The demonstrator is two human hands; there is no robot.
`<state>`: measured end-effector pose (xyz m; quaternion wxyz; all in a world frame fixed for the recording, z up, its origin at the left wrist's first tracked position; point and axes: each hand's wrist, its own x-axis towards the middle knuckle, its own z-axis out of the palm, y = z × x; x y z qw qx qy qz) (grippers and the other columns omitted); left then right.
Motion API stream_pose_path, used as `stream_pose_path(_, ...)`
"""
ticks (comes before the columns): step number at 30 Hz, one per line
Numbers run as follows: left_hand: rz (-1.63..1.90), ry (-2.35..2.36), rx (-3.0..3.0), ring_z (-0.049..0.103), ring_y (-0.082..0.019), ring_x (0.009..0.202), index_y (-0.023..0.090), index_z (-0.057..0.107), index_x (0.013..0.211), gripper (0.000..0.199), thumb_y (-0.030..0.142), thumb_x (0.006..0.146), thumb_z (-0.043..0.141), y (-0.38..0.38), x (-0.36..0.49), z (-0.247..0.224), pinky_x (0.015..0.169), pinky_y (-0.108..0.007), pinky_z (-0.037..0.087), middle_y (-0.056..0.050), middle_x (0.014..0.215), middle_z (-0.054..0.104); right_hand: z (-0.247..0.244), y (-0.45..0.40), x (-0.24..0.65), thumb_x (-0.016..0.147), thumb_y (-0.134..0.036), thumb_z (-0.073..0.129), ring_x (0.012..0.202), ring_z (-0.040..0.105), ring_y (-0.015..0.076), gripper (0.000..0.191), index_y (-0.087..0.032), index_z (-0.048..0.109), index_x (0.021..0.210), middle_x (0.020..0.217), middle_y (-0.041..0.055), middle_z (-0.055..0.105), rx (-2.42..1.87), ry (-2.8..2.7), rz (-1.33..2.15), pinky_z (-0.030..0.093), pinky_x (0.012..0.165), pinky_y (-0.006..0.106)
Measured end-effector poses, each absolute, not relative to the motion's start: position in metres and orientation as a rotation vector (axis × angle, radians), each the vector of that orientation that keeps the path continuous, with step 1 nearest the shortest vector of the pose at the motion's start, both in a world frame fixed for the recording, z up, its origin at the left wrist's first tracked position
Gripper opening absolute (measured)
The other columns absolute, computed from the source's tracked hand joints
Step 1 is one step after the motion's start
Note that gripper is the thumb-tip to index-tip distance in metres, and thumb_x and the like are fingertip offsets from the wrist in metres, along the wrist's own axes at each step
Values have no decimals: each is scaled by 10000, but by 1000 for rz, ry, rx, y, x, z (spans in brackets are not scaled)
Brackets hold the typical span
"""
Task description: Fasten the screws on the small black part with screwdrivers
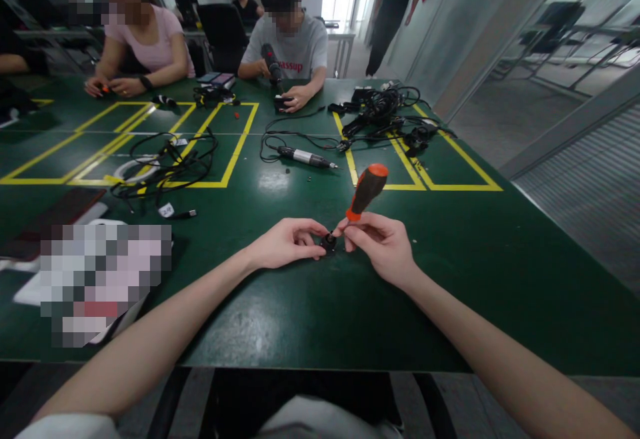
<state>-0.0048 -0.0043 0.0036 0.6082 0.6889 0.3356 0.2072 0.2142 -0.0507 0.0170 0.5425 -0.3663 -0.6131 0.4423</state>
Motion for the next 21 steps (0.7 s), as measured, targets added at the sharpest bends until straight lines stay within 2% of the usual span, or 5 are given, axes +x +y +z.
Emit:
stream_pose_path(3, 482, 776, 1622, 644, -111, 659, 114, 706, 1242, 466, 324, 835, 789, -4, -5, 3, 613, -211, 453, -28, 780, 734, 16, -51, 215, 937, -451, 747, 584, 604, 121, 243, -210, 776, 916, 927, 63, 714, -832, -1490, 1037, 568, 557, 305)
stream_pose_path(8, 561, 757, 1705, 640, -76, 682, 128, 737, 1241, 401, 311, 885, 718, -5, -4, 3, 607, -210, 504, -112, 1166, 701, 15, -52, 212, 988, -458, 683, 602, 595, 117, 272, -208, 748, 902, 905, 51, 661, -795, -1532, 1030, 516, 521, 270)
stream_pose_path(13, 517, 730, 1687, 605, -84, 659, 166, 589, 1477, 612, 243, 881, 707, -7, -4, 3, 615, -206, 478, -63, 984, 754, 16, -53, 212, 1012, -490, 637, 551, 547, 98, 307, -213, 728, 917, 930, 49, 669, -828, -1568, 1015, 479, 491, 266)
stream_pose_path(17, 492, 684, 1740, 527, -67, 614, 195, 475, 1579, 778, 248, 851, 743, -9, -3, 2, 594, -209, 448, -75, 1031, 768, 17, -53, 214, 1023, -504, 610, 540, 479, 97, 322, -224, 741, 932, 965, 56, 704, -843, -1620, 988, 405, 458, 254)
stream_pose_path(21, 628, 714, 1682, 601, -73, 674, 183, 490, 1557, 767, 297, 844, 749, -10, -3, 4, 627, -221, 478, -122, 1246, 720, 17, -51, 214, 1021, -508, 606, 548, 482, 100, 328, -230, 757, 937, 1016, 61, 712, -849, -1627, 981, 408, 469, 264)
